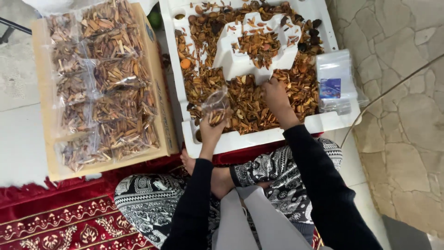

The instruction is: The person picks up nut pieces from a large container and places them into small plastic bags, handling one bag at a time.

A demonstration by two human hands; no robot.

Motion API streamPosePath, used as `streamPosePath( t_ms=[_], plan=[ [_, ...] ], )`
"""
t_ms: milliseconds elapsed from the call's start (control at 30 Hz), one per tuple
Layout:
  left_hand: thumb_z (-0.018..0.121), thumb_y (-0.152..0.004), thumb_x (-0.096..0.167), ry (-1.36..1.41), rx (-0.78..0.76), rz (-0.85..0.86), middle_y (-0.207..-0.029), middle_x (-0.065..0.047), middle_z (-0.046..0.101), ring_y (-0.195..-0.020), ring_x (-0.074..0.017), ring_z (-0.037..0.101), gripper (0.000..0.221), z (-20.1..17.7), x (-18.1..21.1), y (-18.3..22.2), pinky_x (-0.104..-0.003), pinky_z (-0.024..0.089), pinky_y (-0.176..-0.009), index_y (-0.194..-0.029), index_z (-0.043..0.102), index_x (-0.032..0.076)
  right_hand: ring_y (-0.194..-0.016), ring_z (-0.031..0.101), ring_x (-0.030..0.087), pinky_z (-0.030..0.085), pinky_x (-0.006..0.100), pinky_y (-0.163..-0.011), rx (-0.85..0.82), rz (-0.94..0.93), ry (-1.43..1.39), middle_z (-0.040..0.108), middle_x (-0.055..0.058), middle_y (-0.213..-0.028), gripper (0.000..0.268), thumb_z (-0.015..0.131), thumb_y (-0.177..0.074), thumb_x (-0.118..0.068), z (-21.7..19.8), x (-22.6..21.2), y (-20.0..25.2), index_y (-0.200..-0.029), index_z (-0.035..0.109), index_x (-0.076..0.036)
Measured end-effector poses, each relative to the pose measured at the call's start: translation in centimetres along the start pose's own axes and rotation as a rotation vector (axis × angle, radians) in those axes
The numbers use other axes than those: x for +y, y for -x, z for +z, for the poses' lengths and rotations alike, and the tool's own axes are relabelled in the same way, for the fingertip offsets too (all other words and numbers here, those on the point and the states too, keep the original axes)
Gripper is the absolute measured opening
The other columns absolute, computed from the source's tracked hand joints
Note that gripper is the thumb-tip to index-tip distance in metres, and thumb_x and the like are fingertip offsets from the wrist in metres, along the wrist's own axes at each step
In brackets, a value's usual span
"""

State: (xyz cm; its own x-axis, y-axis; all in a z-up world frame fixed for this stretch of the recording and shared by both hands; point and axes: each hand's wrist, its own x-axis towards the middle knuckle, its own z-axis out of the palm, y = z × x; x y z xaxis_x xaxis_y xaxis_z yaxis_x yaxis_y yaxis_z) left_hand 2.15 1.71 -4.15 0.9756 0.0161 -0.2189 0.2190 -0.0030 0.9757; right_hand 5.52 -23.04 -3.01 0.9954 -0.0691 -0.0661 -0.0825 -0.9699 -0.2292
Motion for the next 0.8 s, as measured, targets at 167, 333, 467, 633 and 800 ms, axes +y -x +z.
streamPosePath(
  t_ms=[167, 333, 467, 633, 800],
  plan=[
    [0.077, -0.059, 0.006, 0.04, 0.058, -0.066, -0.082, -0.007, 0.068, -0.076, -0.0143, 0.063, 0.034, -0.1, 0.6, 0.2, -0.03, 0.051, -0.072, -0.092, 0.068, 0.009, -0.081, 0.059, 0.034, 0.054, 0.039, -0.064, -0.1, 0.092, -0.08, 0.055, 0.014, -0.08, 0.022, 0.064, -0.083, -0.02, -0.5, 1.3, 0.1, -0.085, 0.059, 0.001],
    [0.074, -0.061, 0.001, 0.065, 0.056, 0.035, -0.076, -0.011, 0.067, -0.072, -0.0154, 0.061, 0.027, 0.1, 0.5, -0.2, -0.031, 0.05, -0.065, -0.088, 0.067, 0.003, -0.072, 0.063, 0.027, 0.052, 0.035, -0.06, 0.074, 0.095, -0.375, 0.063, 0.011, -0.072, 0.01, 0.07, -0.08, -0.011, -2.4, 2.3, 0.7, -0.079, 0.065, -0.003],
    [0.075, -0.058, 0.002, 0.046, 0.066, 0.023, -0.073, -0.008, 0.067, -0.069, -0.0123, 0.061, 0.027, 0.0, -0.5, -0.2, -0.028, 0.05, -0.064, -0.085, 0.068, 0.006, -0.072, 0.061, 0.027, 0.051, 0.034, -0.063, 0.223, -0.136, -0.352, 0.06, 0.011, -0.075, 0.008, 0.066, -0.079, -0.003, -1.5, 0.6, 0.7, -0.087, 0.064, -0.005],
    [0.074, -0.058, -0.001, 0.062, 0.095, 0.056, -0.069, -0.007, 0.066, -0.065, -0.0121, 0.061, 0.026, -0.2, 0.4, 0.0, -0.029, 0.05, -0.061, -0.082, 0.068, 0.006, -0.075, 0.064, 0.023, 0.053, 0.027, -0.066, 0.285, -0.281, 0.024, 0.062, 0.011, -0.08, 0.01, 0.061, -0.08, 0.0, 2.5, 0.1, -0.9, -0.089, 0.065, -0.003],
    [0.071, -0.062, -0.002, 0.062, 0.076, 0.097, -0.074, -0.013, 0.066, -0.073, -0.0172, 0.061, 0.024, -0.1, 1.3, 0.0, -0.032, 0.05, -0.064, -0.085, 0.066, 0.0, -0.076, 0.062, 0.023, 0.053, 0.029, -0.066, 0.131, -0.258, 0.005, 0.062, 0.007, -0.076, 0.012, 0.059, -0.079, 0.002, 4.1, 1.0, -2.1, -0.087, 0.064, -0.006]
  ],
)
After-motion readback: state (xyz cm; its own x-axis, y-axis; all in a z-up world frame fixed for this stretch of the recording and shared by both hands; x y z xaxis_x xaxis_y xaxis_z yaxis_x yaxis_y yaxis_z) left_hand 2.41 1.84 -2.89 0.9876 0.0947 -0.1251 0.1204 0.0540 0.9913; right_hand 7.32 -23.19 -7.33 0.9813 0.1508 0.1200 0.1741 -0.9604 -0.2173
